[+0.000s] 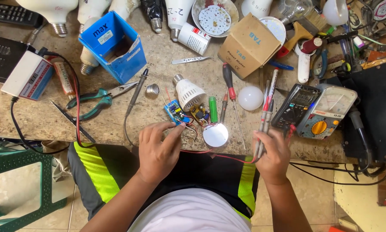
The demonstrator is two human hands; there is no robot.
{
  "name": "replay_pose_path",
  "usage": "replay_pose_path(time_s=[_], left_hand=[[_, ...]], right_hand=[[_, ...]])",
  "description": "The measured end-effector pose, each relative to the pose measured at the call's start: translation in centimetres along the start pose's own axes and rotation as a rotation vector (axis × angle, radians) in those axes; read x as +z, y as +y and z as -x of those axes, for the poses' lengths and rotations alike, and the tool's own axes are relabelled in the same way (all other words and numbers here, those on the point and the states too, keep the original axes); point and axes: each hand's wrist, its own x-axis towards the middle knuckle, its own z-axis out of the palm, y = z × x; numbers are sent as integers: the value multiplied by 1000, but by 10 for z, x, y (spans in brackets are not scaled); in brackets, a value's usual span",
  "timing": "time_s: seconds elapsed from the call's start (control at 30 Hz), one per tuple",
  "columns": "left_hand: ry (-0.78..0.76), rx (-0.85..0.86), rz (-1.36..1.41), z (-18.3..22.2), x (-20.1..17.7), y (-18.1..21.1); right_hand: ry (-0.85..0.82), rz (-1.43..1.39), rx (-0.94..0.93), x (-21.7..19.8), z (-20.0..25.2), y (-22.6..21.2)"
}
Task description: The person is repairing electronics by soldering a circuit board, testing it with a multimeter, and then setting up a digital receiver with a television.
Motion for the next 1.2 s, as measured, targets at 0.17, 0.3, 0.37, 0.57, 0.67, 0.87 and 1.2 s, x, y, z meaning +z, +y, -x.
replay_pose_path(time_s=[0.17,0.3,0.37,0.57,0.67,0.87,1.2], left_hand=[[72,-102,74,2,10,-4],[34,-125,139,-13,2,-3],[-7,-159,123,-15,0,0],[-102,-260,146,-16,0,-2],[-116,-277,159,-18,-1,-4],[-172,-326,209,-23,-3,-12],[-74,-455,338,-4,2,-17]], right_hand=[[-63,-35,31,12,4,11],[-84,-29,79,14,3,8],[-108,-51,118,14,2,9],[-194,-62,171,12,-1,11],[-222,-56,186,8,-6,7],[-202,-87,222,8,-7,8],[-175,-233,283,0,-18,4]])
